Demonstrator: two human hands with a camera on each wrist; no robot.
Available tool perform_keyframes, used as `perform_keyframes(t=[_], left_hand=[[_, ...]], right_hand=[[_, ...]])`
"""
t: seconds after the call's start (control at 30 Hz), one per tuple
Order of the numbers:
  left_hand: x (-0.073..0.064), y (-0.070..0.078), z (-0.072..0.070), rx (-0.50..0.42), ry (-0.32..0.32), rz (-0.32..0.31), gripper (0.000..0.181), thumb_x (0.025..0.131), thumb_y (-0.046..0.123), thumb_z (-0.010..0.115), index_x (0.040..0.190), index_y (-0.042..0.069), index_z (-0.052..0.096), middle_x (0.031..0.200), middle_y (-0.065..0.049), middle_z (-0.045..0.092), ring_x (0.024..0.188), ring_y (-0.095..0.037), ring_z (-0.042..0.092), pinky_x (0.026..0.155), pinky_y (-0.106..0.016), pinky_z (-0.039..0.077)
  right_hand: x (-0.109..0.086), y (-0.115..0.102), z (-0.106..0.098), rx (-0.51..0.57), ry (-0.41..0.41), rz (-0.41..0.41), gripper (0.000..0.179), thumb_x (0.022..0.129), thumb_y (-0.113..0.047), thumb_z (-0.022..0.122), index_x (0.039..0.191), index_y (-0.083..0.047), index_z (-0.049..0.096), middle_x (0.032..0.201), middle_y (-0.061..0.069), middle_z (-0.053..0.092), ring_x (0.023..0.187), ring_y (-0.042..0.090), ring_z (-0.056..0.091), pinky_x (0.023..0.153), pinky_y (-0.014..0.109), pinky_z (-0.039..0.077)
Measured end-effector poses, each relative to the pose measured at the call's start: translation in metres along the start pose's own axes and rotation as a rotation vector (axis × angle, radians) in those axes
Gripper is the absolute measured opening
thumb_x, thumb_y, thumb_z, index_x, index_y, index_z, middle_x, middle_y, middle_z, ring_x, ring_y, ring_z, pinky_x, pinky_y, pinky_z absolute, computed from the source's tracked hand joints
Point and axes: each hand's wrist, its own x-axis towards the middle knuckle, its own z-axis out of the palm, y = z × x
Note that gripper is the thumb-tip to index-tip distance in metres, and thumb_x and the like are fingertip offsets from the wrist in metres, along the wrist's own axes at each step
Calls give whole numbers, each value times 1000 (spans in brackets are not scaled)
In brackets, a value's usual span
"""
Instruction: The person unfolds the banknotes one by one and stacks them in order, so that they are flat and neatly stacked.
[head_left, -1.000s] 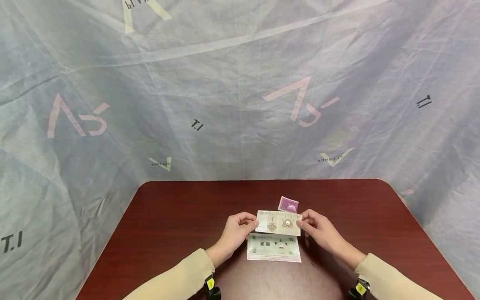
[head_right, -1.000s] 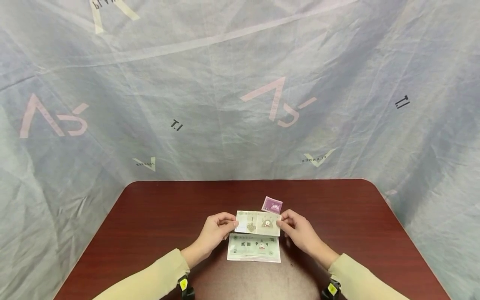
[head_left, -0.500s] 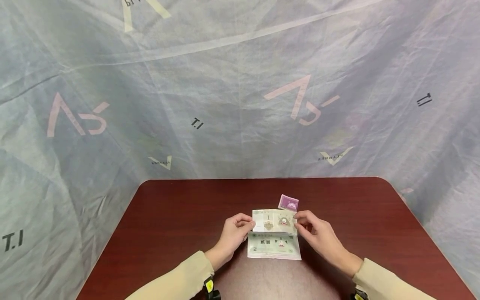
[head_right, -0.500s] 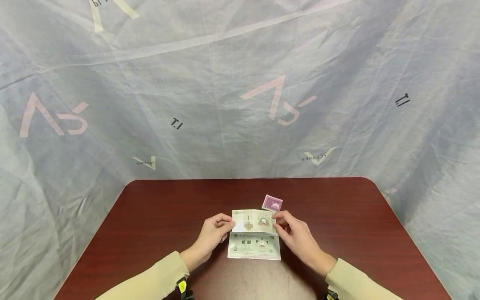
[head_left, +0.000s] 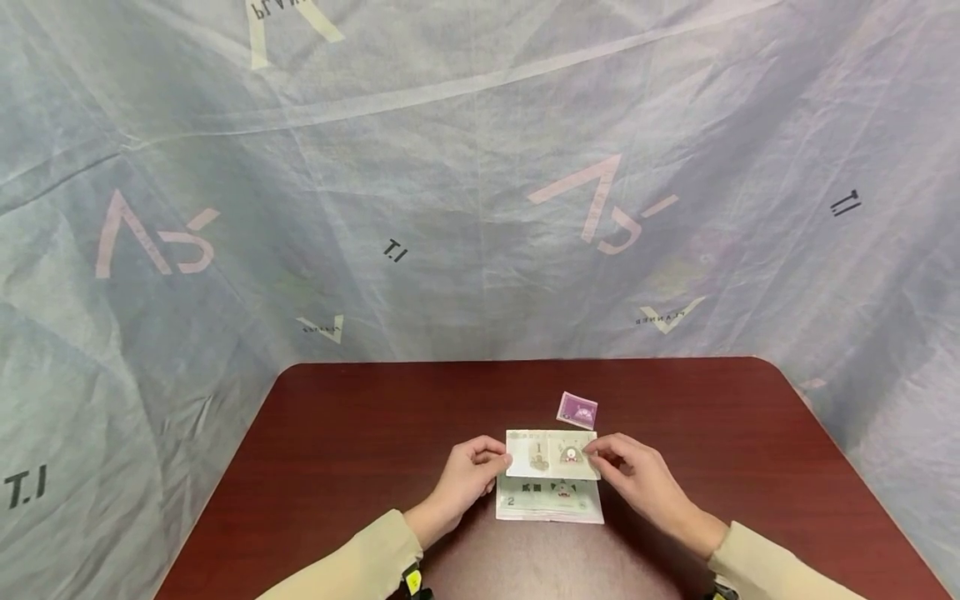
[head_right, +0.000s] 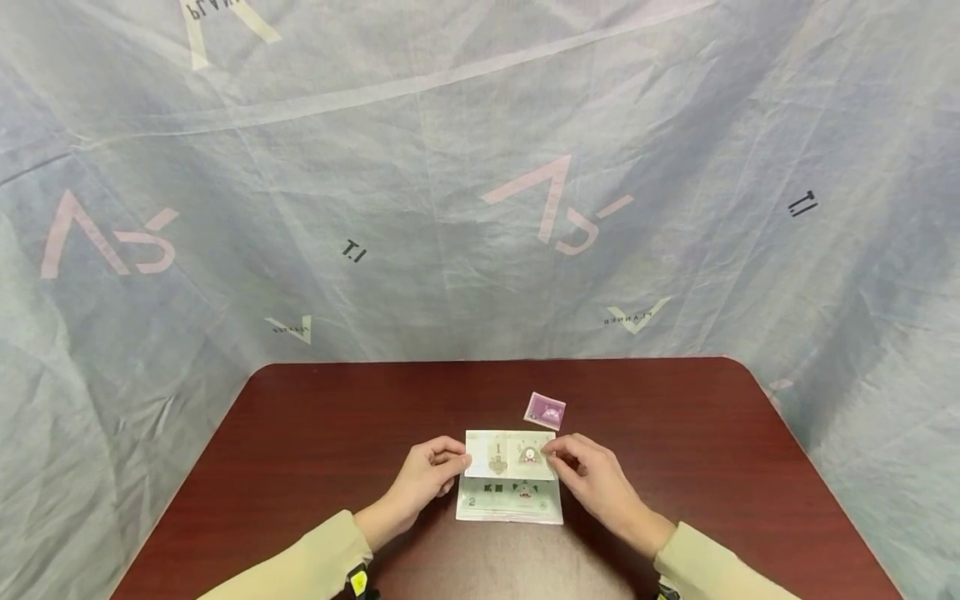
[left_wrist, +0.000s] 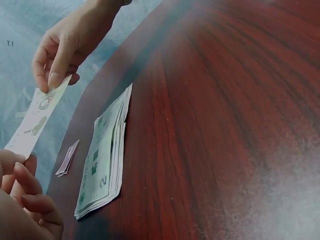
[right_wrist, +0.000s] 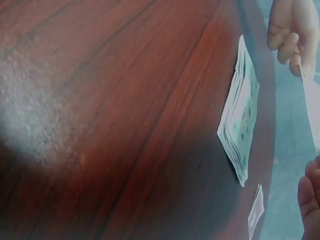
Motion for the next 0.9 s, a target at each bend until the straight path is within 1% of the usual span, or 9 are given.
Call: perform_keyframes(t=[0.1,0.23,0.33,0.4,0.5,0.6,0.67,0.73,0.9], left_hand=[[1,0,-1,90,-11,62,20,95,8,73,114,2,68,82,-2,70,54,-7,48,51,-21,41],[2,-1,-4,179,-38,168,41,96,6,71,135,10,58,90,-6,71,52,-6,50,51,-22,46],[0,-1,-7,238,-48,231,47,96,4,70,140,16,56,95,-5,71,51,-3,49,50,-21,46],[0,-2,-9,282,-45,270,41,97,4,70,134,17,61,95,-4,71,51,-2,49,49,-21,46],[-1,-5,-11,330,-45,294,23,97,7,71,117,17,72,90,0,72,54,-1,50,52,-21,46],[0,-7,-11,368,-44,315,11,96,8,74,103,16,76,86,2,71,61,-1,52,57,-19,46],[0,-8,-11,404,-42,319,9,95,8,75,99,16,76,83,5,70,64,0,50,60,-18,44],[0,-9,-11,439,-43,315,10,93,7,76,97,16,76,81,6,68,64,0,48,61,-18,42],[-2,-10,-9,522,-80,287,9,93,6,75,95,15,75,79,10,66,59,1,42,59,-19,39]], right_hand=[[-1,-1,0,-2,-11,13,27,86,10,77,102,-12,75,96,-4,73,82,0,63,62,20,54],[-3,-2,1,-2,-18,47,24,88,8,76,102,-12,75,95,-4,73,82,-1,64,63,22,56],[-5,-2,2,2,-25,65,23,89,6,76,102,-13,74,94,-5,73,81,-1,64,63,23,56],[-5,-3,2,9,-32,68,23,89,6,76,102,-13,74,94,-5,73,80,-1,63,63,23,56],[-7,-3,4,12,-41,63,22,90,6,75,102,-12,74,95,-4,74,79,-2,62,63,23,55],[-9,-2,6,18,-43,54,22,89,7,75,101,-12,74,94,-4,74,77,-2,62,62,24,55],[-10,-2,7,20,-47,51,23,88,8,76,101,-12,75,93,-4,73,76,-2,62,61,25,55],[-11,-1,8,22,-57,52,23,88,8,76,100,-11,74,93,-4,73,75,-2,61,62,24,55],[-16,1,12,-18,-89,64,21,88,6,76,98,-12,74,92,-6,71,75,-4,58,63,22,52]])
